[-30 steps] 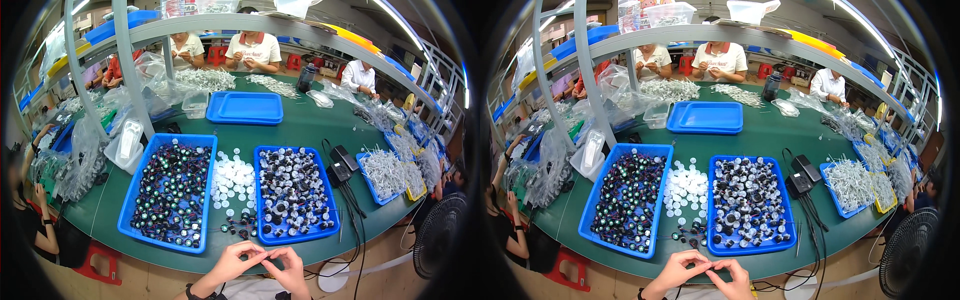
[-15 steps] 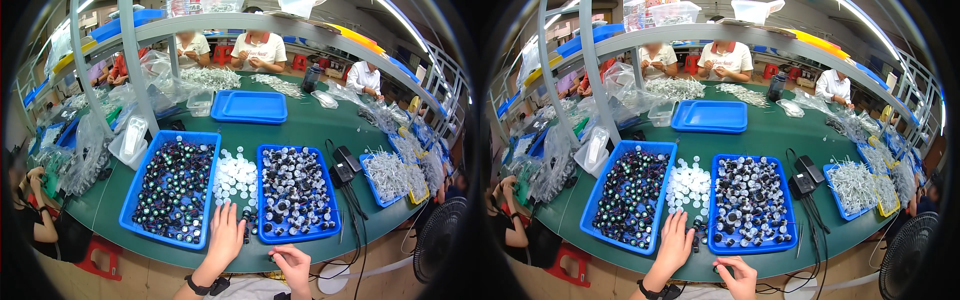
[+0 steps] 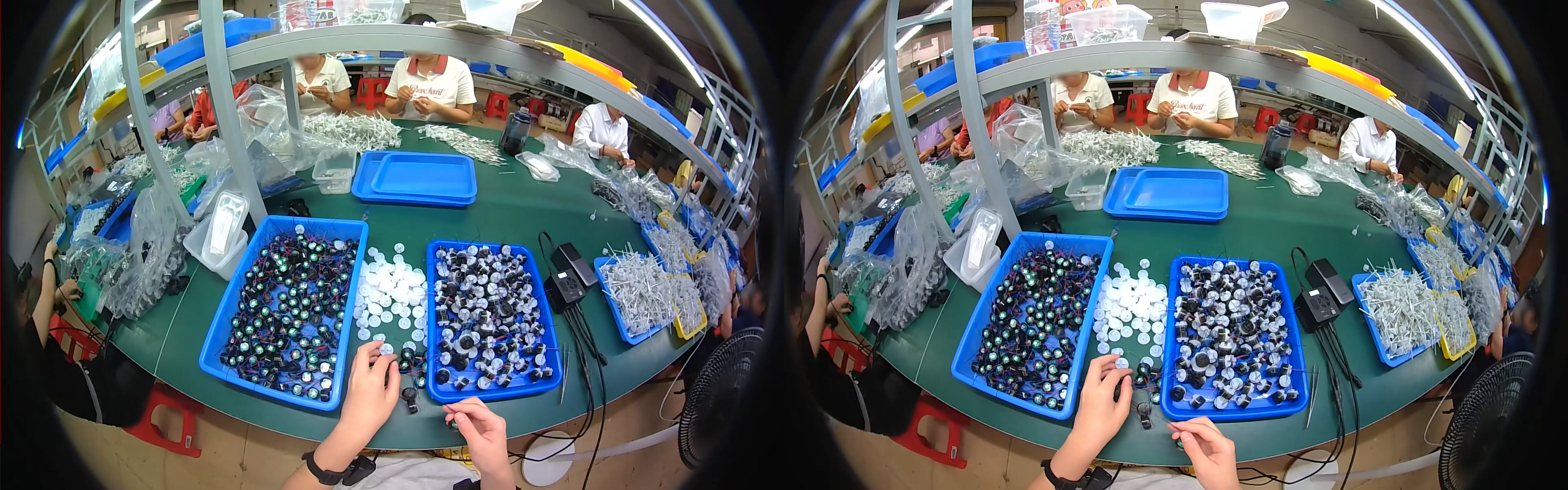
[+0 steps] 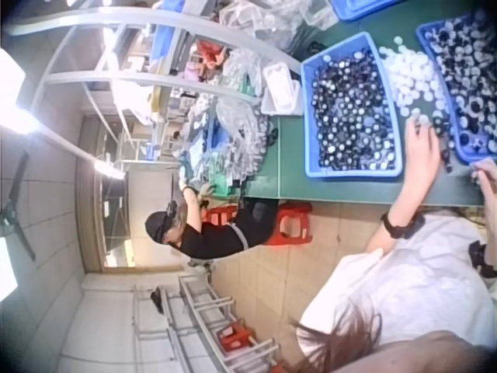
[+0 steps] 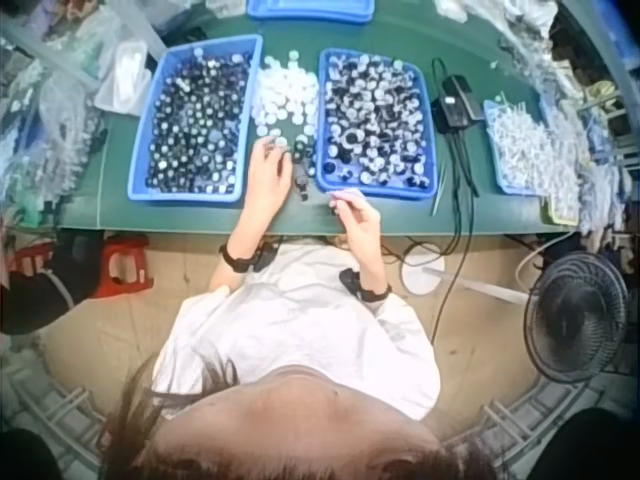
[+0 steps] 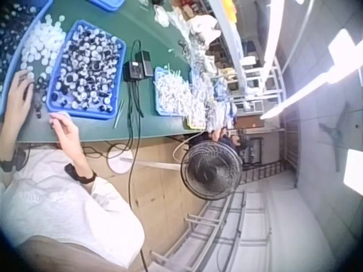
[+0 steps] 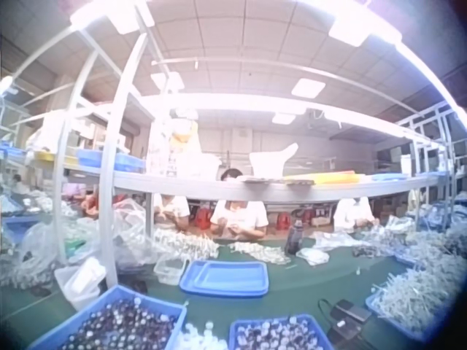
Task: Assembling small electronic components by inserting wires into plastic caps and connecting them to larger parts on a workbench.
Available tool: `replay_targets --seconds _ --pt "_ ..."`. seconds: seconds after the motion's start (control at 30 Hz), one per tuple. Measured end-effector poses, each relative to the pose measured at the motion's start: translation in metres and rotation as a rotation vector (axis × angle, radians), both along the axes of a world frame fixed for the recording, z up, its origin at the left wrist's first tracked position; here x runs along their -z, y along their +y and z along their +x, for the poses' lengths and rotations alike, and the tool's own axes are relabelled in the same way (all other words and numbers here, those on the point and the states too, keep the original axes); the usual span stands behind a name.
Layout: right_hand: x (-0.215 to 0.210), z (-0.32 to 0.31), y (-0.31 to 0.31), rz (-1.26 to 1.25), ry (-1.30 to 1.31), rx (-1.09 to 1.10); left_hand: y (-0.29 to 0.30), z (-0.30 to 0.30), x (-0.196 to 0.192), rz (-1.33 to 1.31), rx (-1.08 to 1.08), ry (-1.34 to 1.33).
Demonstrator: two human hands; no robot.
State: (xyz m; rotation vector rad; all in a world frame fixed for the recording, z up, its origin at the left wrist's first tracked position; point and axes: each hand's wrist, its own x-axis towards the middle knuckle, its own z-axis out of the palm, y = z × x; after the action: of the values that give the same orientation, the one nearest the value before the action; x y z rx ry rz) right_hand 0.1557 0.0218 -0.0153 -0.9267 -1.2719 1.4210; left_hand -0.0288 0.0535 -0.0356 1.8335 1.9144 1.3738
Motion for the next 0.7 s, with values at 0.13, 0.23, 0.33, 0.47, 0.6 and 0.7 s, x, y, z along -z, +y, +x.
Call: replay_targets --seconds 0.13,0.23,0.33,0.47,0.6,0.7 --pt "-0.015 0.009 0.012 0.086 -0.066 -0.036 -0.004 0.003 -0.016 0.09 0.01 -0.105" --pt "-0.035 0.018 0.02 0.092 -0.066 -0.035 -0.009 -0.001 -0.037 0.076 0.171 -0.27" --pt "-0.069 0.021 0.031 0.193 -0.126 -0.087 -0.02 -0.008 -0.063 -0.078 0.482 -0.956" --pt "-0.107 0.017 0.04 0.36 -0.121 -0.107 -0.022 -0.025 -0.095 -0.37 0.85 -1.497" --pt "-0.135 0.007 0.053 0.58 -0.115 -0.134 -0.008 -0.017 -0.135 -0.626 0.905 -1.743" --pt "-0.148 0.001 0.057 0.622 -0.149 -0.149 0.0 -0.009 -0.142 -0.568 0.921 -1.655"
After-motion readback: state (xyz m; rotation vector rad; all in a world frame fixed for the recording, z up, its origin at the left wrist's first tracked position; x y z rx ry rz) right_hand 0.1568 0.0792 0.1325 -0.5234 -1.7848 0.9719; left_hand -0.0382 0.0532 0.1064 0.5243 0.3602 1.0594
